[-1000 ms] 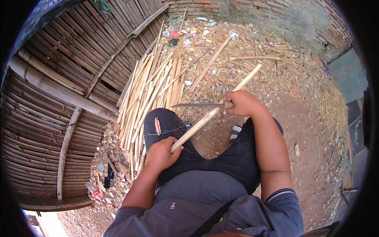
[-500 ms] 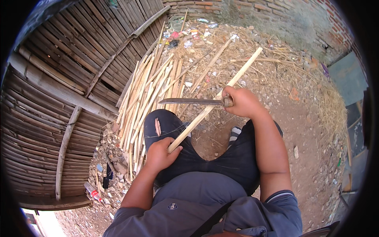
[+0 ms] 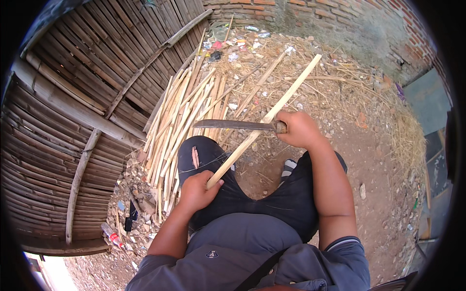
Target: The person shaves a wooden stick using a knife, smoothing its surface while sitting on the ground. They handle one stick at a time, moving the blade along the length of the wood.
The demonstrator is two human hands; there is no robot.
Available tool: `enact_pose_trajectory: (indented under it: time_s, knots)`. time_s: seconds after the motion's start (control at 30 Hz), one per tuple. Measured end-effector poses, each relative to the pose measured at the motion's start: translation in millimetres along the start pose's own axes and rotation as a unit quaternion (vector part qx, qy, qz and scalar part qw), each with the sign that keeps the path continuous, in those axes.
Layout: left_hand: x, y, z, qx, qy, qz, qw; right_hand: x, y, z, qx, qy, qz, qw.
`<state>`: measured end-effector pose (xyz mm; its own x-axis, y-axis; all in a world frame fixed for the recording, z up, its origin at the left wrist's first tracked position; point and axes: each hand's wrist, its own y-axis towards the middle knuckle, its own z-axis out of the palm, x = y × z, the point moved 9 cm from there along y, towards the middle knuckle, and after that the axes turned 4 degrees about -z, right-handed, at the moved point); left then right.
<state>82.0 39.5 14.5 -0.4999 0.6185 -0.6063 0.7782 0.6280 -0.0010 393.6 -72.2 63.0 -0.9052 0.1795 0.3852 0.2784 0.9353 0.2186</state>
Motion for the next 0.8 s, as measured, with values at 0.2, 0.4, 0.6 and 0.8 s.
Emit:
enact_pose_trajectory:
  time_s: [0.2, 0.4, 0.6, 0.8]
  knots:
    - [5, -1, 0, -0.008, -0.005, 0.003, 1.0, -13, -1, -7, -0.021, 0.026, 0.031, 0.999]
    - [5, 0, 1, -0.008, -0.017, 0.003, 1.0, -25, -4, -8, -0.028, -0.002, 0.061, 0.998]
    - [8, -2, 1, -0.023, -0.019, 0.021, 0.999, -2, 0, 1, -0.025, 0.004, -0.011, 1.0]
    - [5, -1, 1, -0.017, -0.017, 0.018, 1.0, -10, -2, -1, -0.031, 0.018, 0.01, 0.999]
